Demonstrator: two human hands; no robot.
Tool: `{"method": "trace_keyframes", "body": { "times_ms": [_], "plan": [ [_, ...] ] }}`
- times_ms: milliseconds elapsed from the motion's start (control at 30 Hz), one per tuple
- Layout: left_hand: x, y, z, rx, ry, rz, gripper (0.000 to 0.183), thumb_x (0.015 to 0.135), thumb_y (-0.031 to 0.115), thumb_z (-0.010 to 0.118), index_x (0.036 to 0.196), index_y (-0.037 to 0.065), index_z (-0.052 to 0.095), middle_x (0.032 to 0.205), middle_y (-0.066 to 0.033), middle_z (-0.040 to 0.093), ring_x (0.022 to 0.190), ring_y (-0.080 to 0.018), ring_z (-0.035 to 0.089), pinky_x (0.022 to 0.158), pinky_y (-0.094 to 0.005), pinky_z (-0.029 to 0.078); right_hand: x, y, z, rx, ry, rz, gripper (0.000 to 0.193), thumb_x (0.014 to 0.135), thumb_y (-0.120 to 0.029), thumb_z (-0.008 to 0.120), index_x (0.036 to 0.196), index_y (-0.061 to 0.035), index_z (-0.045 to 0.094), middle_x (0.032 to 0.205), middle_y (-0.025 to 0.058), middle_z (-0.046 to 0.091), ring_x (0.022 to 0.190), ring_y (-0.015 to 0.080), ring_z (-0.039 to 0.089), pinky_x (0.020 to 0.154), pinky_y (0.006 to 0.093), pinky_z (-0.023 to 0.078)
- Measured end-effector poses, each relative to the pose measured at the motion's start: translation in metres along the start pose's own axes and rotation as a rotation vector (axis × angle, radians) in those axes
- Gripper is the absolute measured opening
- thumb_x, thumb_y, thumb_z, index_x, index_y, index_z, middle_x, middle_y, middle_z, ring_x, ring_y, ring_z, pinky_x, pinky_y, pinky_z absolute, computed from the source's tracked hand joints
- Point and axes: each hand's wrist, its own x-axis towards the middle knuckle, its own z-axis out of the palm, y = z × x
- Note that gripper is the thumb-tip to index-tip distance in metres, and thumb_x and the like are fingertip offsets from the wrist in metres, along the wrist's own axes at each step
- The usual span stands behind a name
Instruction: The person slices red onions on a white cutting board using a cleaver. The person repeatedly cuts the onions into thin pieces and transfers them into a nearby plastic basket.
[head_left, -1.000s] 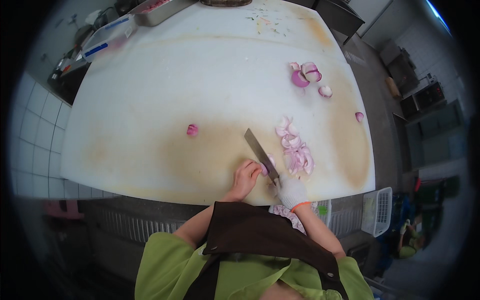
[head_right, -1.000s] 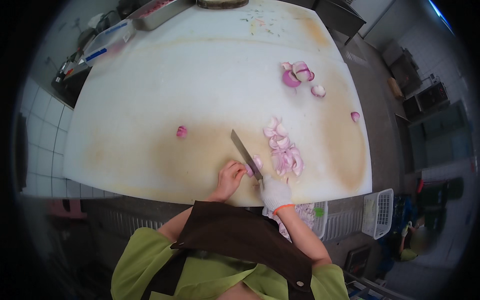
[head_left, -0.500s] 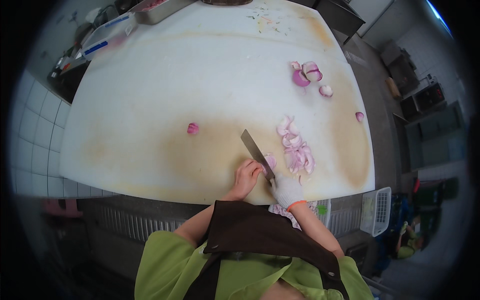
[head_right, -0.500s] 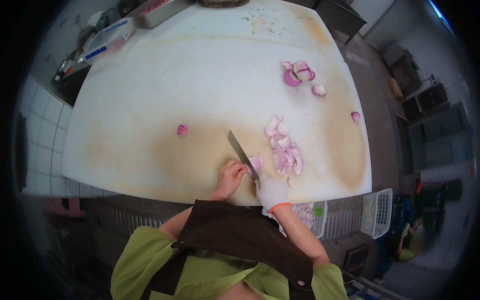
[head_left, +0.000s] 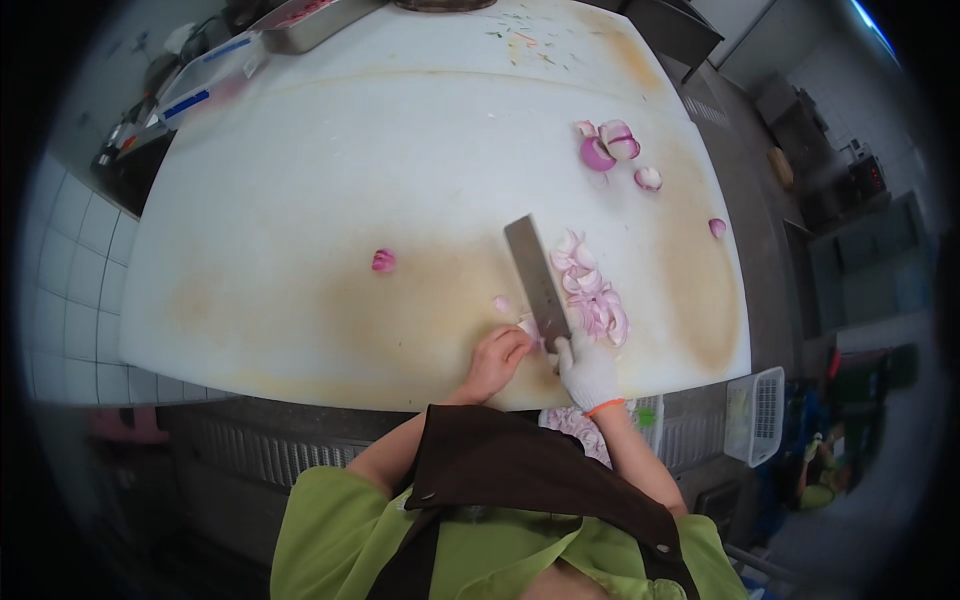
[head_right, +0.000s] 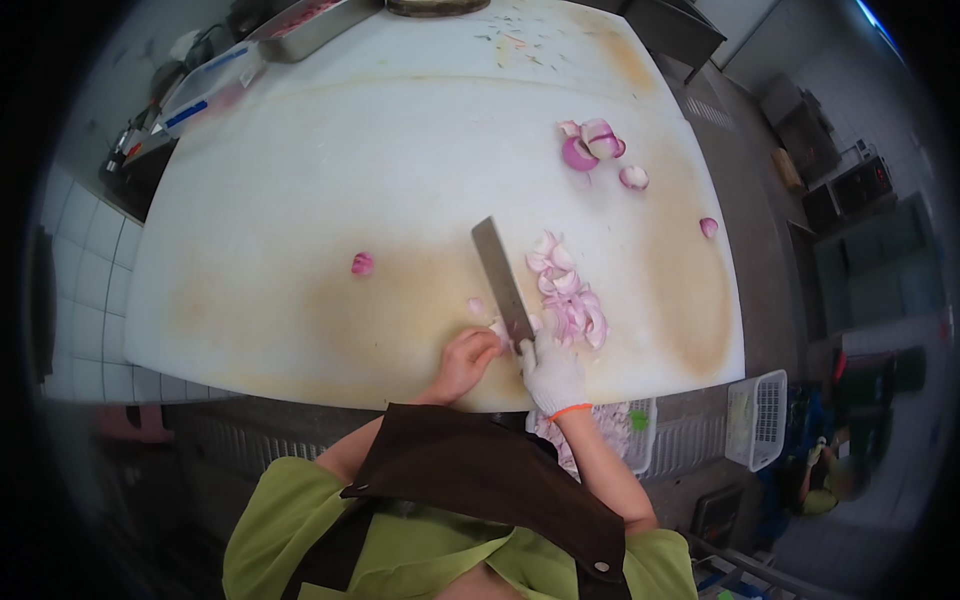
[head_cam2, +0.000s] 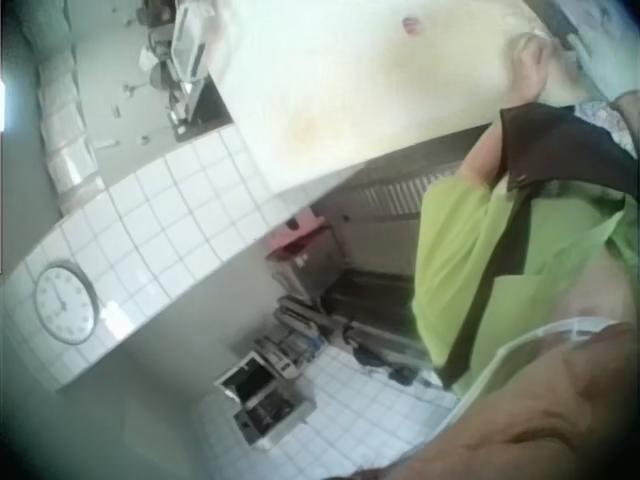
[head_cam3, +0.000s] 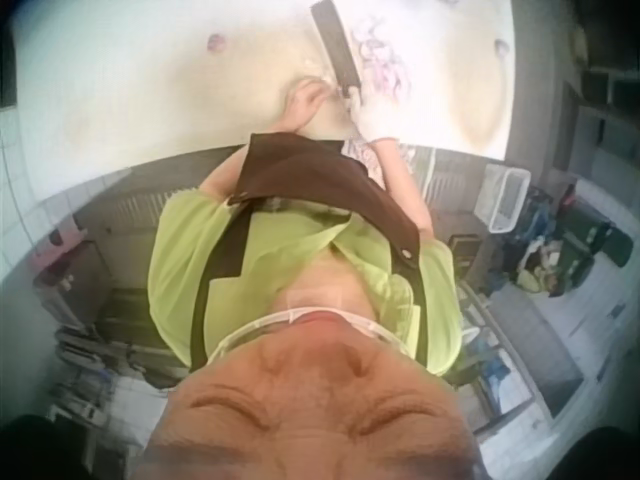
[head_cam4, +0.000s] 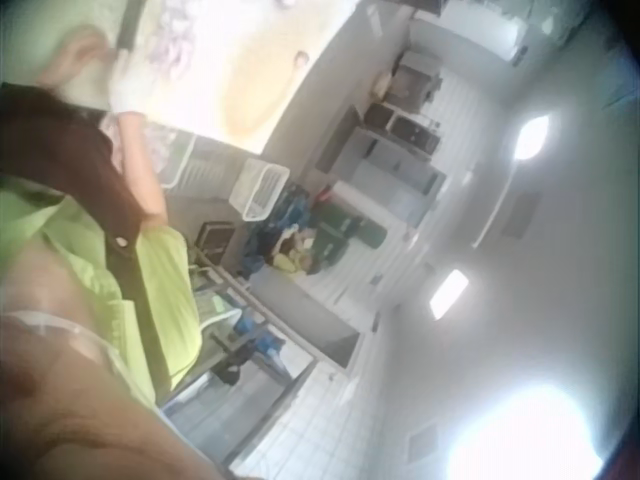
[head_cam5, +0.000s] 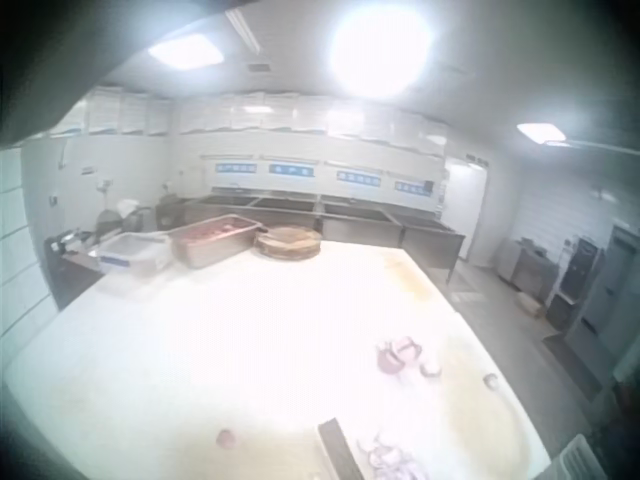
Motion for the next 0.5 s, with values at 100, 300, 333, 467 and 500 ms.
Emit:
{"method": "trace_keyframes", "body": {
  "times_ms": [100, 300, 333, 467, 500],
  "plan": [
    [0.019, -0.016, -0.018, 0.03, 0.173, -0.147, 0.007, 0.085, 0.005, 0.061, 0.092, 0.002, 0.064, 0.088, -0.0089, 0.061, 0.08, -0.0244, 0.059, 0.075, -0.0326, 0.048, -0.012, -0.013, -0.014, 0.08, 0.033, -0.033, 0.032, 0.092, -0.03, 0.048, 0.099, 0.0005, 0.053, 0.081, 0.0268, 0.062, 0.077, 0.0451, 0.06, 0.071, 0.0529, 0.046],
    [0.071, -0.074, -0.025, 0.298, 0.139, -0.203, 0.025, 0.096, 0.016, 0.045, 0.115, 0.004, 0.056, 0.12, -0.0136, 0.053, 0.108, -0.028, 0.051, 0.094, -0.0367, 0.039, -0.026, -0.003, 0.026, 0.04, -0.244, 0.014, 0.029, 0.091, -0.028, 0.048, 0.094, 0.0, 0.052, 0.078, 0.0264, 0.062, 0.076, 0.0451, 0.06, 0.071, 0.0529, 0.047],
    [0.083, -0.077, -0.01, 0.336, 0.073, -0.11, 0.029, 0.097, 0.018, 0.043, 0.119, 0.004, 0.054, 0.126, -0.0147, 0.05, 0.114, -0.0302, 0.048, 0.099, -0.0387, 0.036, -0.026, 0.002, 0.03, 0.053, -0.23, 0.046, 0.028, 0.091, -0.028, 0.048, 0.094, 0.0001, 0.052, 0.077, 0.0264, 0.062, 0.075, 0.0452, 0.06, 0.07, 0.0529, 0.047],
    [0.138, -0.086, 0.064, 0.156, -0.223, 0.062, 0.044, 0.097, 0.03, 0.039, 0.135, 0.008, 0.045, 0.139, -0.0173, 0.044, 0.128, -0.0362, 0.04, 0.111, -0.0437, 0.023, -0.026, 0.014, 0.018, 0.109, -0.161, 0.231, 0.028, 0.09, -0.026, 0.047, 0.092, 0.001, 0.053, 0.077, 0.0273, 0.062, 0.074, 0.0448, 0.06, 0.07, 0.0531, 0.047],
    [0.149, -0.082, 0.085, 0.112, -0.327, 0.084, 0.044, 0.097, 0.032, 0.038, 0.134, 0.009, 0.047, 0.138, -0.0158, 0.046, 0.129, -0.0356, 0.04, 0.111, -0.0435, 0.023, -0.028, 0.019, 0.018, 0.117, -0.113, 0.271, 0.028, 0.09, -0.026, 0.047, 0.092, 0.001, 0.054, 0.077, 0.0273, 0.062, 0.074, 0.0447, 0.06, 0.07, 0.053, 0.047]
  ]
}}
